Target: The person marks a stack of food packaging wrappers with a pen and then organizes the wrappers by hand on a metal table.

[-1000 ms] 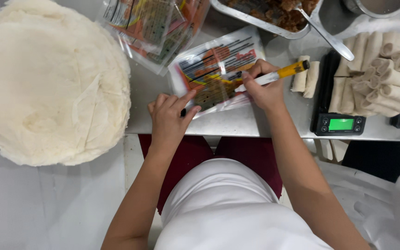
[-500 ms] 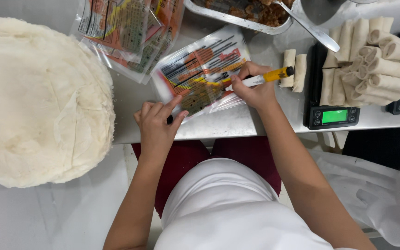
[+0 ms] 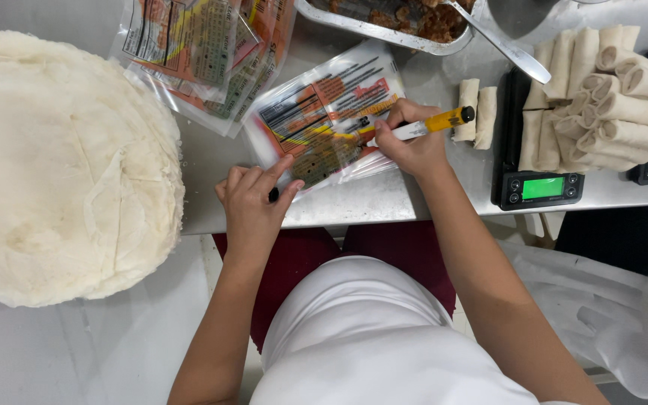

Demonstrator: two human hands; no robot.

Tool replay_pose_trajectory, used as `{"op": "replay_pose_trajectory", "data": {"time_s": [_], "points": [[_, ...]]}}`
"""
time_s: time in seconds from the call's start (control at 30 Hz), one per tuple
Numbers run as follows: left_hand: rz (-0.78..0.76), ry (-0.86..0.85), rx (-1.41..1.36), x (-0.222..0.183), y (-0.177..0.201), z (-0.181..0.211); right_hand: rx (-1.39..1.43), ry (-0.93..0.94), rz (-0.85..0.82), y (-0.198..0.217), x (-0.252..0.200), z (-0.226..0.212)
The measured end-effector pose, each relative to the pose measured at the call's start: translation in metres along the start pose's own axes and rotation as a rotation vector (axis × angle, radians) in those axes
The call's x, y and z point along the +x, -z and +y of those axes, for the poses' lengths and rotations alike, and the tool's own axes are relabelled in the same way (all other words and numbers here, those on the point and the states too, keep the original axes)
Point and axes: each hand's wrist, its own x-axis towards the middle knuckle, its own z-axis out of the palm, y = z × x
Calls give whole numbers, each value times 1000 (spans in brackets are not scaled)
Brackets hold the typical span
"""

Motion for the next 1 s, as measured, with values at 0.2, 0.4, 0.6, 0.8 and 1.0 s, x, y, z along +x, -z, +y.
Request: {"op": "replay_pose_trajectory", "data": {"time_s": [0.2,0.4,0.6,0.8,1.0], "points": [[4,6,-8,0,-1,0,-21,-23,-41,2,3,2],[-32,-5,-30,2,5,3,42,-32,33,-1,1,-3],[13,-58,89,9,-1,-2,339,-8,214,25,-9,41],[124,-285,129,49,54,39,660,94,302,52,-16,-6],[406,-371,341,88,122,45,455,150,286,18,-15,-56]]}}
